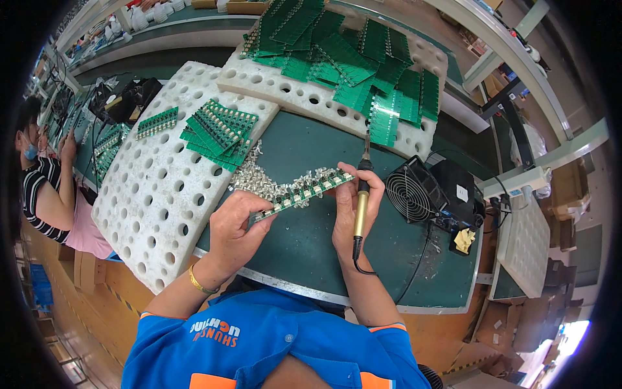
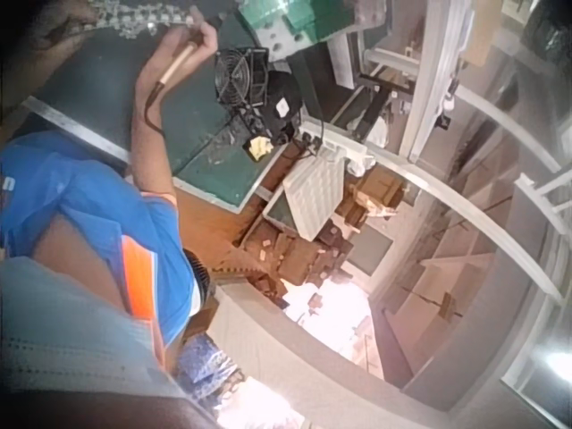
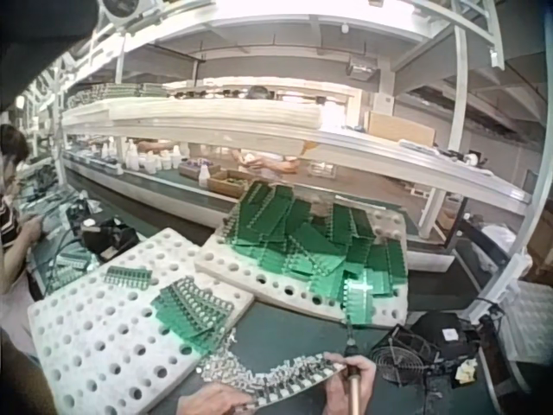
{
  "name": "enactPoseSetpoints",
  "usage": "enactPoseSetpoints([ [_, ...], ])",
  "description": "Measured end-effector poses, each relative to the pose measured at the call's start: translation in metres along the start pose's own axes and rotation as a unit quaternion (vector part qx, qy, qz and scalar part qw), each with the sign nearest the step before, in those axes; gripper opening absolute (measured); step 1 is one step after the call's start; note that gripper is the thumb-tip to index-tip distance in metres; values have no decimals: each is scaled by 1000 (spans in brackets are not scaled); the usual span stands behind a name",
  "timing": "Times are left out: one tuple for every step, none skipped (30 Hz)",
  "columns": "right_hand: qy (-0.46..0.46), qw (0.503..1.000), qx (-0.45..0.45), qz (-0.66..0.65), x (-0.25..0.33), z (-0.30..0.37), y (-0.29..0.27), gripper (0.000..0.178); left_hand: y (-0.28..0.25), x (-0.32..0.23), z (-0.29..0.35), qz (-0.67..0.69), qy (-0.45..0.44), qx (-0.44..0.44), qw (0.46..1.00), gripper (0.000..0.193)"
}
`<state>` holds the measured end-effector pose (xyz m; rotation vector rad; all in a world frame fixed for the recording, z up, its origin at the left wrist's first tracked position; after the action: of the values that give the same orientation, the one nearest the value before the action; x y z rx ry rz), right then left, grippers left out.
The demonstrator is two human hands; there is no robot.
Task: The person handles and turns circuit boards by hand, places a circuit board onto the workbench, and solders electronic components onto the board using a soldering iron and solder wire.
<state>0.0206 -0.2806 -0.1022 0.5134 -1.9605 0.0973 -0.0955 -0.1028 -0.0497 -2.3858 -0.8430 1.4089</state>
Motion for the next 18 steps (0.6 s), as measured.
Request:
enactPoseSetpoints([
  [3,1000,-1,7,0,0,-1,35,1,0,0,-4,7,-1,1000,25],
  [2,1000,-4,9,0,0,-2,35,1,0,-1,-8,14,-2,1000,25],
  [3,1000,-1,0,1,0,0,35,0,-1,-1,-6,17,1,1000,25],
  [3,1000,1,-5,3,0,1,35,0,-1,-1,-6,5,11,1000,25],
  [6,1000,-2,-4,4,0,1,34,1,-1,-1,-7,-6,22,1000,24],
  [10,1000,2,0,6,-1,2,34,2,-2,-1,-1,1,25,1000,24],
  [6,1000,9,-1,6,-1,2,35,1,-1,0,-1,-2,21,1000,24],
  [1,1000,16,-1,5,-1,3,35,1,1,1,-2,-5,17,1000,23],
  [-1,1000,13,-8,4,-1,4,35,1,3,3,-2,-2,18,1000,23],
  [0,1000,9,-3,4,0,3,34,2,3,3,3,4,20,1000,23],
  [-1,1000,9,0,4,0,3,34,2,3,3,4,10,18,1000,23],
  [-2,1000,10,3,5,0,3,34,3,3,3,5,16,15,1000,23],
  [-6,1000,11,4,6,-1,3,35,3,2,3,4,21,19,1000,24],
  [-5,1000,11,0,6,0,3,35,2,1,3,7,25,20,999,24],
  [3,1000,15,0,6,0,3,38,2,2,3,-3,4,28,1000,25],
  [12,1000,21,-1,5,1,4,41,2,3,3,-15,-18,35,999,25],
  [10,1000,20,1,5,1,4,41,1,2,4,-14,-16,35,999,25],
  [4,1000,18,0,6,0,3,38,1,2,4,-16,-23,36,999,25],
])
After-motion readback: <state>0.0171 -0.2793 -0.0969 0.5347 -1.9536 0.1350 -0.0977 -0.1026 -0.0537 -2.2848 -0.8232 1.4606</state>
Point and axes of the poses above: each hand's wrist, its own z-axis away from the middle knuckle, its own y-axis out of the palm, x = y × z, the point moved 7 cm from there along -z, towards the middle knuckle, and after that the axes turned 13 degrees about x, right-handed, at the moved point
